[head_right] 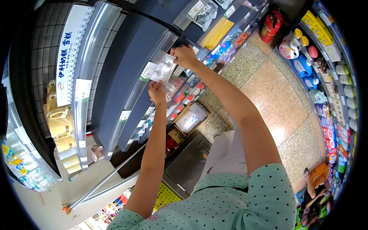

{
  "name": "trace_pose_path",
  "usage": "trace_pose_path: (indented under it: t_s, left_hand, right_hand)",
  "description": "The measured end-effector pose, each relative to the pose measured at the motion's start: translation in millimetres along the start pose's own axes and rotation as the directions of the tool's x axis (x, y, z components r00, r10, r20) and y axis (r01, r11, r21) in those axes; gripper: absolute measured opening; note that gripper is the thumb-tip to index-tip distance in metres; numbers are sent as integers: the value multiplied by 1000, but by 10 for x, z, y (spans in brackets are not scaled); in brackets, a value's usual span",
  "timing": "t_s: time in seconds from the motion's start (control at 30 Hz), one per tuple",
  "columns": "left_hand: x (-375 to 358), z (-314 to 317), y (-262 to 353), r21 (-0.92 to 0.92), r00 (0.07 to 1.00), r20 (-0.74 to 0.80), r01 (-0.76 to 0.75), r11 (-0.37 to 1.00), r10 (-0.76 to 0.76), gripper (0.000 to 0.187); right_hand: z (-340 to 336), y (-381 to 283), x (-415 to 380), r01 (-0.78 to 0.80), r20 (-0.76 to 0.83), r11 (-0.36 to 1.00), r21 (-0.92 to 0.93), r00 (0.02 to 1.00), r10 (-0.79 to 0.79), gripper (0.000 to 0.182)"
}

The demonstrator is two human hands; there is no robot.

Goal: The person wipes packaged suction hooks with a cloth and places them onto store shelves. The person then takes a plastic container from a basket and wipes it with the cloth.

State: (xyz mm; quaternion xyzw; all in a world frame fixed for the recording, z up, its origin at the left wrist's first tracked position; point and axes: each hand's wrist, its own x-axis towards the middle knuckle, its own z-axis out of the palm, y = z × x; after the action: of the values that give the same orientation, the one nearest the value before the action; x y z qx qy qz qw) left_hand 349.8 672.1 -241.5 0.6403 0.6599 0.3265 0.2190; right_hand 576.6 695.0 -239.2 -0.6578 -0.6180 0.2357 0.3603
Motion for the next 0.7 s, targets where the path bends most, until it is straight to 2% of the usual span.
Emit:
trace_pose_path:
  t_s: [0.1,0.2,0.4,0.5,0.6,0.7]
  left_hand:
    - [106,-11,-49,-49,999,50,4,999,-2,30]
    - [133,10,-34,-41,1000,-13,-10,999,9,22]
    - [294,71,-154,-61,994,-60,-98,993,94,20]
    - [333,33,-150,-31,999,24,-41,999,42,23]
    - [331,33,-163,53,1000,15,23,998,-24,18]
    - [322,65,-255,-191,998,-18,-66,979,64,19]
  right_hand:
    - [4,8,47,-3,21,1000,25,1000,2,29]
    - [22,-13,102,-33,32,999,42,999,32,28]
    - [125,10,233,-77,27,997,11,997,76,28]
    - [161,1,271,-76,-10,997,1,997,76,27]
    - [159,-6,264,-70,3,997,-11,998,70,27]
    - [110,-35,188,-32,11,999,-2,999,32,25]
